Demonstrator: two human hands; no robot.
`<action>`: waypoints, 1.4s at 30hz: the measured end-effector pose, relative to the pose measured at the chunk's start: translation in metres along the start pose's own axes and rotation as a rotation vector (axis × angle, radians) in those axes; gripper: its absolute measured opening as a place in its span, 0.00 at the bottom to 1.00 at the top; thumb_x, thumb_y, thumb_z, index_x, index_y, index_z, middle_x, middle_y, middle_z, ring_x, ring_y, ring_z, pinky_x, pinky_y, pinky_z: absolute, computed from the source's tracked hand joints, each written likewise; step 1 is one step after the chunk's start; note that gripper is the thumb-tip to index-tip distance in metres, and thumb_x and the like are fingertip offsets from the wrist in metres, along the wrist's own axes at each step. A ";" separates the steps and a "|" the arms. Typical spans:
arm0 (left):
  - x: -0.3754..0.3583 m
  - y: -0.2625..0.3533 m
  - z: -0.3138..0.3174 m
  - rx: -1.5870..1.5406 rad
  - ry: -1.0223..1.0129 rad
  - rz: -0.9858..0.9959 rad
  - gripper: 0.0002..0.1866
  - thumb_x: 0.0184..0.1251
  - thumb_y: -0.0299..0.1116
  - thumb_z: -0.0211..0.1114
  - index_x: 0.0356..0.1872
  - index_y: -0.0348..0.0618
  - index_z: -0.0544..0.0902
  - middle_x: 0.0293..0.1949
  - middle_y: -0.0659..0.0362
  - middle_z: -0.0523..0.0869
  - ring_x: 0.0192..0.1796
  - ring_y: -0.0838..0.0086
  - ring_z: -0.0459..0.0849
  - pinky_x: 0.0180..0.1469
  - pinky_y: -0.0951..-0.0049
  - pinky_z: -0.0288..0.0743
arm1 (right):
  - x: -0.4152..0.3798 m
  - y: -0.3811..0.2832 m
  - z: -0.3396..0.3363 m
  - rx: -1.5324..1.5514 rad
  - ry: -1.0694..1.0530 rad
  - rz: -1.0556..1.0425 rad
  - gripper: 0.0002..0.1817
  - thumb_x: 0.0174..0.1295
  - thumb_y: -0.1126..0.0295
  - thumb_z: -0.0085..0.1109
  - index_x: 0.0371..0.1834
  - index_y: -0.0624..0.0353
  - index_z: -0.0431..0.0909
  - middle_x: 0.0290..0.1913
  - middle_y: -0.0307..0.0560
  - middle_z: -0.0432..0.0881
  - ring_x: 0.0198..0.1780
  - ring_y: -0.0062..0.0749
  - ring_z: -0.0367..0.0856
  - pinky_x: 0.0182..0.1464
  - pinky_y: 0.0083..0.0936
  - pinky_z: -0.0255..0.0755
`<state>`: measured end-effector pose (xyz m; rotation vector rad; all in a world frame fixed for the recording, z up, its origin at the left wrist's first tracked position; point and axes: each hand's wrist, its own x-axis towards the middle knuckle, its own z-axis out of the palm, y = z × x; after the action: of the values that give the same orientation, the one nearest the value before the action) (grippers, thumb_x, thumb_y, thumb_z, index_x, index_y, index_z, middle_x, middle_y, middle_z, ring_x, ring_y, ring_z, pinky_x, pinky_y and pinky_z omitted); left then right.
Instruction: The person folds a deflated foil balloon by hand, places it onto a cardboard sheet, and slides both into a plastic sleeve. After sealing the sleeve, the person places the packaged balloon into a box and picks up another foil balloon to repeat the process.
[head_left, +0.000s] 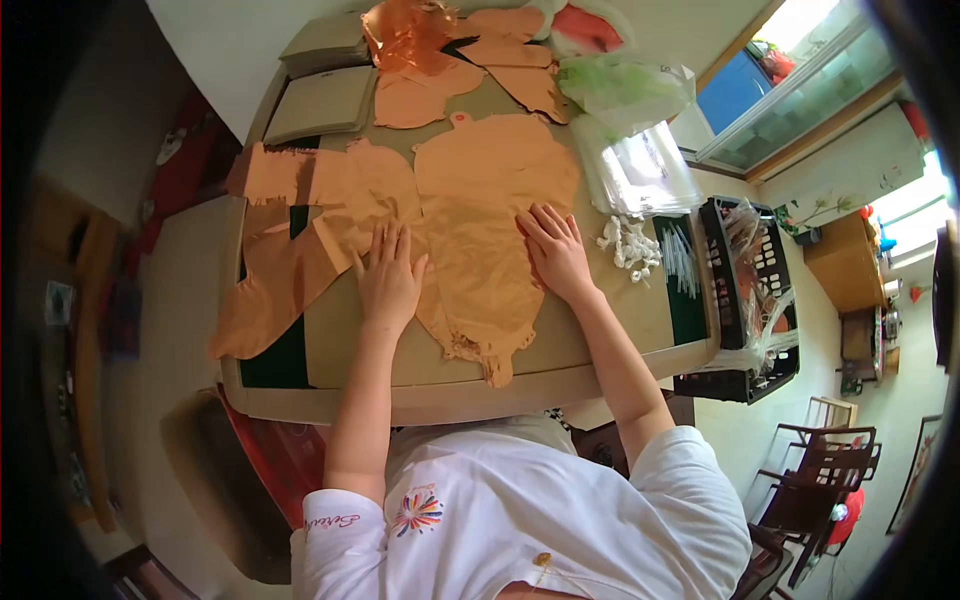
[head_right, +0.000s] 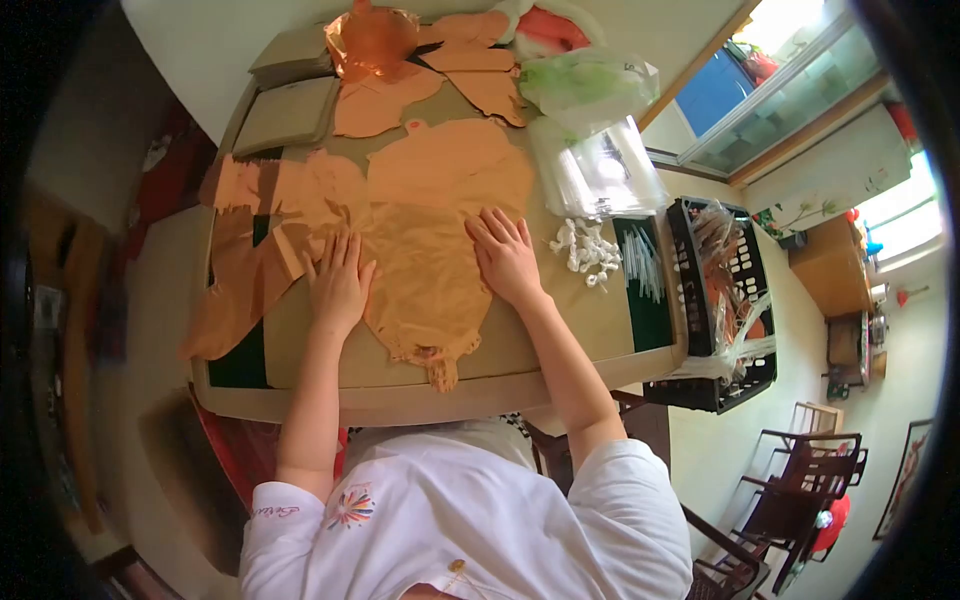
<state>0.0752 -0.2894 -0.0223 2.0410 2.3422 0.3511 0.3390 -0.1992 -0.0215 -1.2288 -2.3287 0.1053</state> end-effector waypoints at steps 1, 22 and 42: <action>0.000 0.000 -0.003 -0.008 -0.019 -0.013 0.28 0.75 0.49 0.47 0.70 0.46 0.64 0.73 0.57 0.60 0.76 0.64 0.53 0.73 0.43 0.46 | 0.000 -0.001 0.000 0.001 0.000 -0.005 0.19 0.66 0.68 0.53 0.60 0.47 0.75 0.64 0.48 0.73 0.69 0.46 0.66 0.69 0.51 0.56; -0.013 0.048 0.009 -0.293 0.044 0.448 0.24 0.69 0.45 0.59 0.63 0.49 0.74 0.69 0.54 0.67 0.73 0.64 0.61 0.74 0.45 0.45 | 0.002 -0.001 0.000 0.012 0.057 -0.015 0.18 0.64 0.70 0.54 0.58 0.49 0.77 0.62 0.48 0.75 0.66 0.46 0.69 0.67 0.50 0.59; -0.012 0.046 0.012 -0.258 0.051 0.443 0.24 0.70 0.48 0.57 0.64 0.53 0.74 0.70 0.55 0.67 0.74 0.66 0.60 0.75 0.47 0.45 | 0.001 -0.001 -0.001 0.017 0.071 -0.037 0.18 0.63 0.70 0.55 0.57 0.50 0.77 0.61 0.48 0.75 0.65 0.45 0.69 0.66 0.51 0.60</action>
<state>0.1240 -0.2935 -0.0270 2.4150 1.7299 0.6783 0.3381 -0.1985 -0.0203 -1.1620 -2.2832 0.0676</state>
